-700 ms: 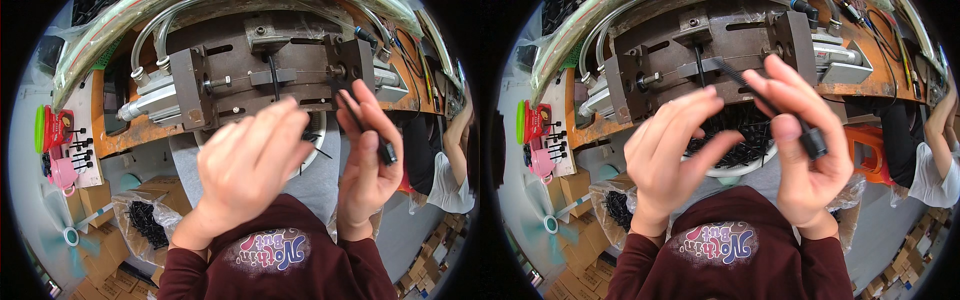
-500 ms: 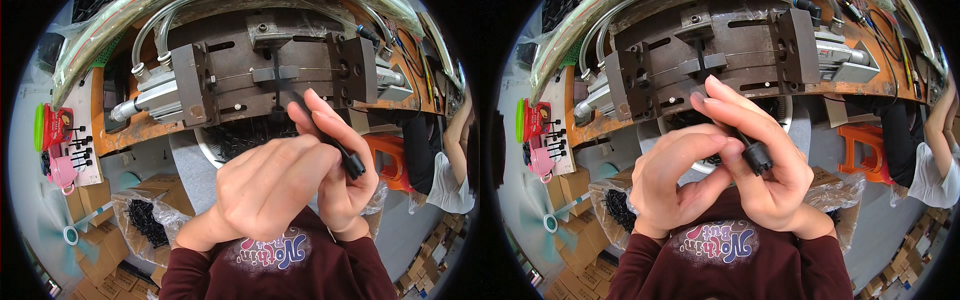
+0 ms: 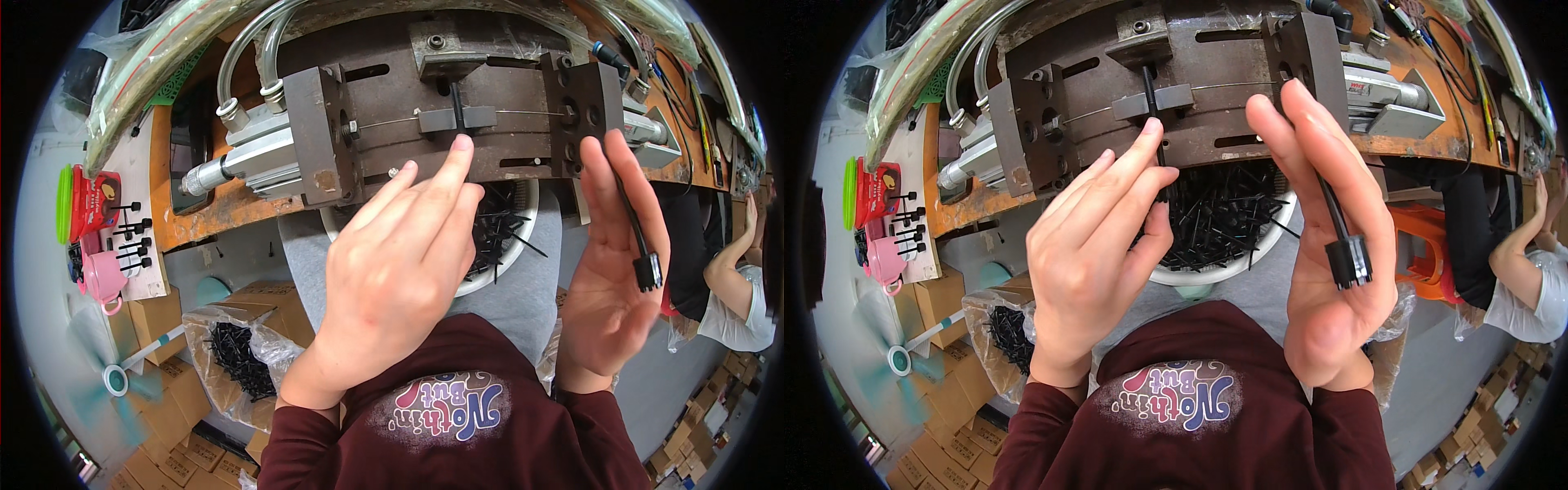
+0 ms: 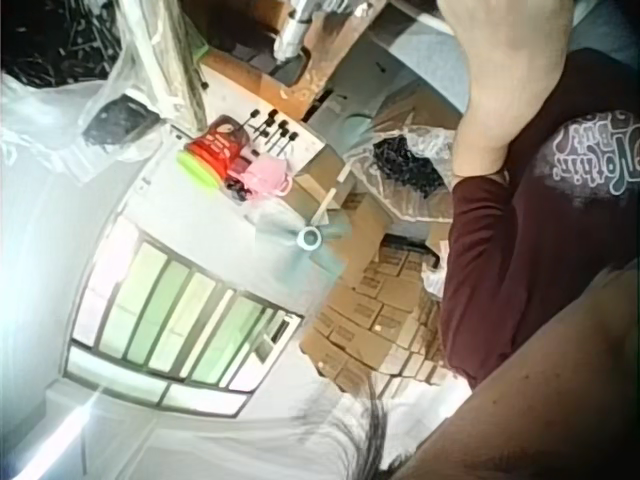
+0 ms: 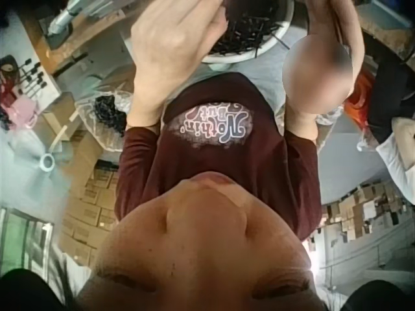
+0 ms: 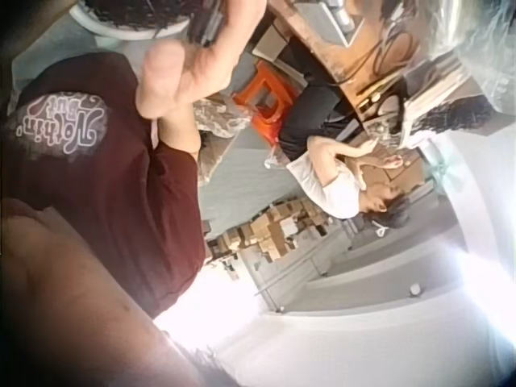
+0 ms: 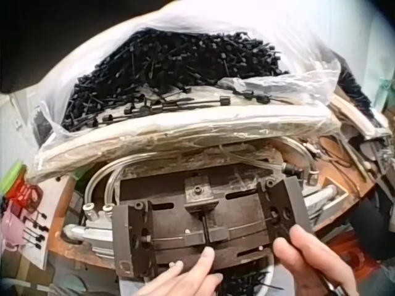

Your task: Assembling small black cable components using a pneumatic press machine at a workbench.

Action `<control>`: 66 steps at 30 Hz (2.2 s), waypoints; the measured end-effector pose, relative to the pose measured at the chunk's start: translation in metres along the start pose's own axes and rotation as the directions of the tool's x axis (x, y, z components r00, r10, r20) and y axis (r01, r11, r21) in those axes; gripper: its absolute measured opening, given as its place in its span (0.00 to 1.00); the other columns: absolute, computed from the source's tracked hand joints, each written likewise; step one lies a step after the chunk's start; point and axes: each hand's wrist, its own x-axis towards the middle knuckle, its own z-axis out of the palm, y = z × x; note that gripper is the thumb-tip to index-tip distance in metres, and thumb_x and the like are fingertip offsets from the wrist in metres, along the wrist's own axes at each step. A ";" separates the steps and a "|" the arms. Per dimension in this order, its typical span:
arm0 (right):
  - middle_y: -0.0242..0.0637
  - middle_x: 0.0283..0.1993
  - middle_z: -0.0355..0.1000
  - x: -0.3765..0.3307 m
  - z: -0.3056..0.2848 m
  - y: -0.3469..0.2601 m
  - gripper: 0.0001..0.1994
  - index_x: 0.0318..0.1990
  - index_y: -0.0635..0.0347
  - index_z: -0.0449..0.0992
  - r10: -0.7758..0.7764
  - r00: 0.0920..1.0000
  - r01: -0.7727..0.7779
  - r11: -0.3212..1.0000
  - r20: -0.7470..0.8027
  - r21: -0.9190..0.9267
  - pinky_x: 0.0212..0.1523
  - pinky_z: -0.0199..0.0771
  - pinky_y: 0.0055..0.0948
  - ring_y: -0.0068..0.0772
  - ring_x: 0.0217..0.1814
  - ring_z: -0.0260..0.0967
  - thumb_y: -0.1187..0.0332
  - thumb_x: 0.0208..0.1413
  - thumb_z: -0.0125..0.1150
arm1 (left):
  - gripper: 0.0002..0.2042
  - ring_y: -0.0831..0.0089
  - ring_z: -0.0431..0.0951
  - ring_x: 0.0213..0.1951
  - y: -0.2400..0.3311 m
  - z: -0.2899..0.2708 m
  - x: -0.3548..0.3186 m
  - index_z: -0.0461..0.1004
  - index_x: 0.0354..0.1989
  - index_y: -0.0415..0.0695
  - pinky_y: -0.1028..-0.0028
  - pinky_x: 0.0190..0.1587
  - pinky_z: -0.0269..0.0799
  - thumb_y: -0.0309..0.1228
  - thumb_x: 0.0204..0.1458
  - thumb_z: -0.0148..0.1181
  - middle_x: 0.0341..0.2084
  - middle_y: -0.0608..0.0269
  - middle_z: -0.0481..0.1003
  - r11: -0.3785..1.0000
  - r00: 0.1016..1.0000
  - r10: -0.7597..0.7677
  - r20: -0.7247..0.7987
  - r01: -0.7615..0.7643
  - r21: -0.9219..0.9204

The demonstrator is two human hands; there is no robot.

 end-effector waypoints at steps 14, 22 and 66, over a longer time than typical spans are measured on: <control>0.66 0.64 0.64 0.006 -0.005 -0.004 0.23 0.52 0.66 0.71 -0.191 0.978 0.195 0.980 0.078 -0.049 0.55 0.79 0.38 0.55 0.64 0.69 0.68 0.51 0.73 | 0.11 0.73 0.75 0.21 0.001 -0.004 0.012 0.81 0.38 0.41 0.75 0.26 0.72 0.24 0.44 0.66 0.49 0.62 0.81 0.981 0.998 0.012 0.054 -0.022 0.190; 0.53 0.58 0.74 0.028 0.010 -0.006 0.17 0.41 0.67 0.76 -0.121 0.936 0.281 0.822 0.331 -0.495 0.49 0.78 0.34 0.45 0.52 0.77 0.80 0.41 0.72 | 0.12 0.71 0.79 0.23 0.002 -0.030 -0.002 0.82 0.37 0.43 0.73 0.26 0.73 0.23 0.40 0.68 0.48 0.61 0.82 0.999 0.977 -0.028 0.210 0.037 -0.040; 0.38 0.31 0.78 -0.043 -0.049 0.031 0.05 0.37 0.69 0.79 0.702 0.611 -0.789 0.501 0.366 0.356 0.25 0.70 0.18 0.19 0.24 0.71 0.78 0.54 0.66 | 0.17 0.61 0.84 0.44 0.017 0.023 -0.070 0.83 0.45 0.38 0.69 0.47 0.81 0.20 0.43 0.73 0.44 0.54 0.82 0.691 0.941 -0.102 0.322 0.300 -0.658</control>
